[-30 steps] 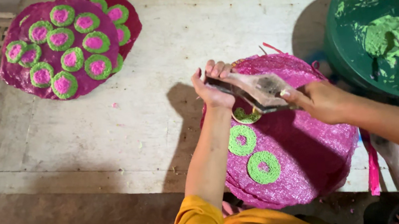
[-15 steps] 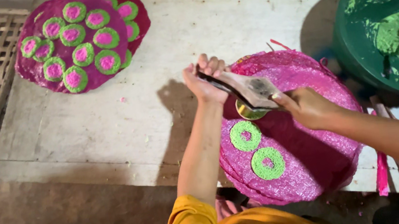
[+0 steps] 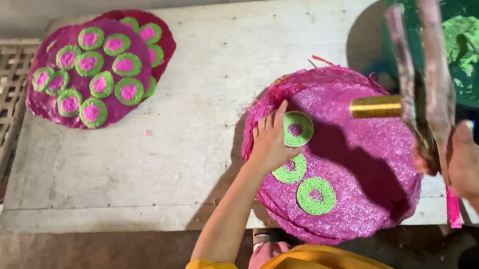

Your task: The person uses a specialized wooden tool to stamp dough patterns and move colored dough onto flat discs, handling different colored doughs from plastic bowls.

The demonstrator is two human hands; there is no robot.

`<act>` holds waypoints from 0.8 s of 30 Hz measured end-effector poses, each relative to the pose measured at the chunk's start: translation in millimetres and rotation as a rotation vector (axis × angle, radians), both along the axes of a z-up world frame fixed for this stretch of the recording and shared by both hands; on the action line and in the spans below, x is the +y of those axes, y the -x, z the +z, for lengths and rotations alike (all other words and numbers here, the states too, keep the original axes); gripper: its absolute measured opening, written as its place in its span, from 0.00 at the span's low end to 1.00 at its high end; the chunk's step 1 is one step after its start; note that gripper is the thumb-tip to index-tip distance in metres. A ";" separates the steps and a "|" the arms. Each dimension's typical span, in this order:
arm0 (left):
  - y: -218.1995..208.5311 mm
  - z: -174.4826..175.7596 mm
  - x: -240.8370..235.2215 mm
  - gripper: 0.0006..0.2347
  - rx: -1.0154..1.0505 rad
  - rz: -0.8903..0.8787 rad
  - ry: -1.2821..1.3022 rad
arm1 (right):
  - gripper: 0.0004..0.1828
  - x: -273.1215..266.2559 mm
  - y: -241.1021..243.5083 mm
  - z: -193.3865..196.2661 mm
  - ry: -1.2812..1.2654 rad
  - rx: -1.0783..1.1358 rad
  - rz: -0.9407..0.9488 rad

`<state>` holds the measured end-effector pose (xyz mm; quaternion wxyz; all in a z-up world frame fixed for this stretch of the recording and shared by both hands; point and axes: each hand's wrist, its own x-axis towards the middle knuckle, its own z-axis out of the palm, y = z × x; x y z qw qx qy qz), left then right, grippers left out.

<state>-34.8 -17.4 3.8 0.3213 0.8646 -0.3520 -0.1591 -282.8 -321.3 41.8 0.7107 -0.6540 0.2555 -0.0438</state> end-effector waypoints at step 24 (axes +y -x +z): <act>75.6 95.1 -113.7 0.23 0.284 -0.855 -0.005 | 0.32 54.6 102.0 64.5 0.831 -0.079 0.068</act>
